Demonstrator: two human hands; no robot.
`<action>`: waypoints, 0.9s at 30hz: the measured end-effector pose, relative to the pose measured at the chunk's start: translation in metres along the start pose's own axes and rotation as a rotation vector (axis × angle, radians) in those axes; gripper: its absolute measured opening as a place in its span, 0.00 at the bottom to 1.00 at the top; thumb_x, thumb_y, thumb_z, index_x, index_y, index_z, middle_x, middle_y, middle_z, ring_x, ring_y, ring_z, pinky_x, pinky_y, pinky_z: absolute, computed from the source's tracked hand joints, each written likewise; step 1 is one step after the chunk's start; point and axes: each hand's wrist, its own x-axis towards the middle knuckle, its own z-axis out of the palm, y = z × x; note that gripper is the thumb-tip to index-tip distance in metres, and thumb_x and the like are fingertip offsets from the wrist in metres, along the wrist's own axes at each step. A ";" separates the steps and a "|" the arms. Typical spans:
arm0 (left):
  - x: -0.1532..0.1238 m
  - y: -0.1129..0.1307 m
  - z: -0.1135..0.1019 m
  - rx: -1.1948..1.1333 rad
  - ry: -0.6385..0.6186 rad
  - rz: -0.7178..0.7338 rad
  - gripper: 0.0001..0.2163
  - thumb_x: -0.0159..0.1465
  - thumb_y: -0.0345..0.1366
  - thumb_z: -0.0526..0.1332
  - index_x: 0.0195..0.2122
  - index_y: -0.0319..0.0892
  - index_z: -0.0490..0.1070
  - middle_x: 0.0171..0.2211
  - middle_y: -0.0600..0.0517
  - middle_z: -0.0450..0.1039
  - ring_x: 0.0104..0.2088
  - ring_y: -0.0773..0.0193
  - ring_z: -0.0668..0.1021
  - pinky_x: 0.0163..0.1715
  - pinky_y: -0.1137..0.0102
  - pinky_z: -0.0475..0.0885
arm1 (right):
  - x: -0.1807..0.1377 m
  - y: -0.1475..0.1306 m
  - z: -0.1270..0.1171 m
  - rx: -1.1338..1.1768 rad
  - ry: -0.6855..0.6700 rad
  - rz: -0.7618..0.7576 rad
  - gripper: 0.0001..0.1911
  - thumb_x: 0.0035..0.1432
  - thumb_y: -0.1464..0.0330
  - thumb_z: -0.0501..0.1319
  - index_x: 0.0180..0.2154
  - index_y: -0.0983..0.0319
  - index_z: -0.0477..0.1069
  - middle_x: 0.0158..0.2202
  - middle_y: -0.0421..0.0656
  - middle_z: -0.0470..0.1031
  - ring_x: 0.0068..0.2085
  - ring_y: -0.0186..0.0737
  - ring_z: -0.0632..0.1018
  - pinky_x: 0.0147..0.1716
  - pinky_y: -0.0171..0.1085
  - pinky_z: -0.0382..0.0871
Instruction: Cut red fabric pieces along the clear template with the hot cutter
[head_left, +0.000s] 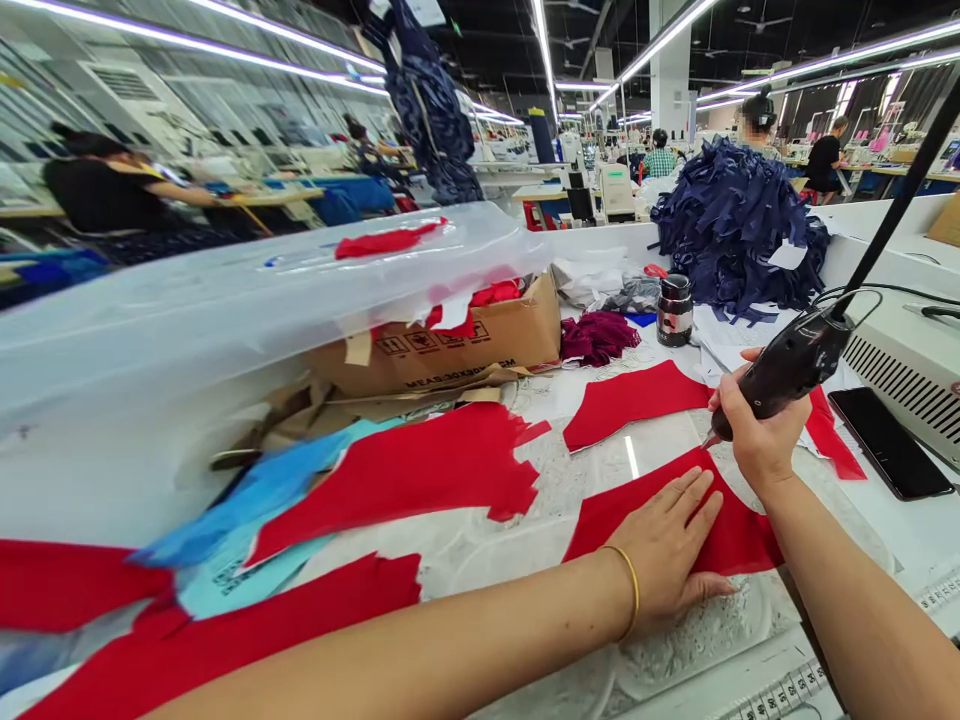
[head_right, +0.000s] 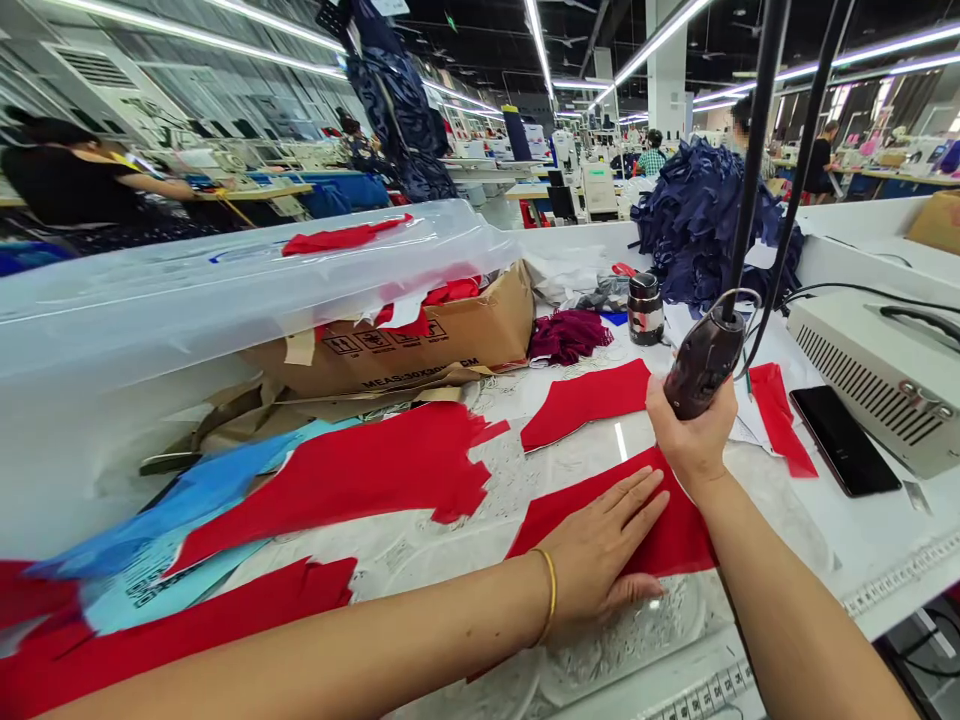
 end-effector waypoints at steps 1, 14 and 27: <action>0.003 0.000 0.001 0.005 0.011 0.003 0.42 0.70 0.64 0.47 0.71 0.32 0.55 0.73 0.36 0.48 0.73 0.46 0.51 0.71 0.55 0.53 | 0.000 0.000 0.000 -0.024 0.011 -0.006 0.17 0.49 0.58 0.68 0.37 0.58 0.67 0.23 0.34 0.71 0.23 0.37 0.74 0.26 0.39 0.71; 0.014 0.000 -0.005 -0.018 -0.006 0.004 0.43 0.71 0.64 0.45 0.70 0.27 0.55 0.72 0.30 0.48 0.73 0.44 0.51 0.71 0.54 0.53 | -0.002 0.003 -0.003 -0.080 0.020 -0.004 0.17 0.50 0.58 0.69 0.36 0.58 0.66 0.25 0.36 0.71 0.26 0.37 0.72 0.28 0.40 0.72; 0.019 -0.008 0.018 0.013 0.084 -0.051 0.43 0.70 0.66 0.46 0.70 0.31 0.55 0.73 0.35 0.49 0.73 0.45 0.52 0.70 0.54 0.53 | -0.002 0.006 -0.004 -0.106 0.013 0.010 0.19 0.50 0.57 0.69 0.39 0.58 0.67 0.25 0.35 0.71 0.24 0.35 0.71 0.25 0.38 0.71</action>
